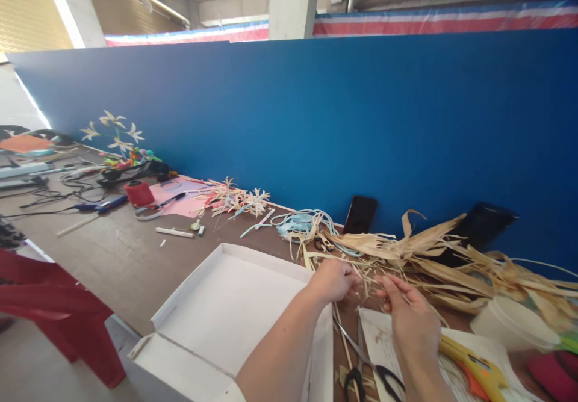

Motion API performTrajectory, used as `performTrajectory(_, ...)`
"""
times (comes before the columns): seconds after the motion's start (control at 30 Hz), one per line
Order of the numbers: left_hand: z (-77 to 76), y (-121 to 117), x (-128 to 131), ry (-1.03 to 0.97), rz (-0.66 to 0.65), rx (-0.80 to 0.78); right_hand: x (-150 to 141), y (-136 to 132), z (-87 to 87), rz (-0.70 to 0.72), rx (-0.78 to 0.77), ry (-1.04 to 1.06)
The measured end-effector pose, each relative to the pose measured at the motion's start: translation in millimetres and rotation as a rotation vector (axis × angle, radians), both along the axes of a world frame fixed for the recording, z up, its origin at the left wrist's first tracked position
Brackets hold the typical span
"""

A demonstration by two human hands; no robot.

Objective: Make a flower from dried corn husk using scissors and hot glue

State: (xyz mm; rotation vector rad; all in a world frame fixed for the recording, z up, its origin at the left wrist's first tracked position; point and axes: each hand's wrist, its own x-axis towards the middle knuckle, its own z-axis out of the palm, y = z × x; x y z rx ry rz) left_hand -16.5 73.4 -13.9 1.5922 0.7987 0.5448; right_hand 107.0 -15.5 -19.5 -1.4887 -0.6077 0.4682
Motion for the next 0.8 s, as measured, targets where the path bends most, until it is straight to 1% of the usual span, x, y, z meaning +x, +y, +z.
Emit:
performTrajectory(0.1,7.9,-1,-1,-0.116,-0.024,-0.26,-3,-1,4.8,0.028,0.117,0.079)
performTrajectory(0.17,12.5,-2,-3,-0.203,-0.025,-0.367,-5,-2,6.5,0.103,0.191,0.19)
performTrajectory(0.23,13.9,-3,-4,-0.264,-0.039,-0.435,-6,-1,5.5,0.207,0.19,0.298)
performTrajectory(0.3,12.5,-3,-5,-0.286,-0.069,-0.486,-7,0,2.0,0.289,0.123,0.317)
performTrajectory(0.37,10.2,-4,-4,-0.289,-0.105,-0.518,-9,1,-2.6,0.314,0.079,0.258)
performTrajectory(0.43,8.7,-4,-3,-0.291,-0.145,-0.545,-9,2,-6.4,0.287,0.085,0.196)
performTrajectory(0.53,8.8,-3,-4,-0.304,-0.175,-0.597,-7,2,-8.8,0.236,0.089,0.166)
performTrajectory(0.63,9.0,0,-8,-0.316,-0.18,-0.618,-5,2,-7.4,0.215,0.075,0.166)
performTrajectory(0.8,5.4,3,-12,-0.344,-0.237,-0.559,-9,0,0.9,0.183,0.062,0.212)
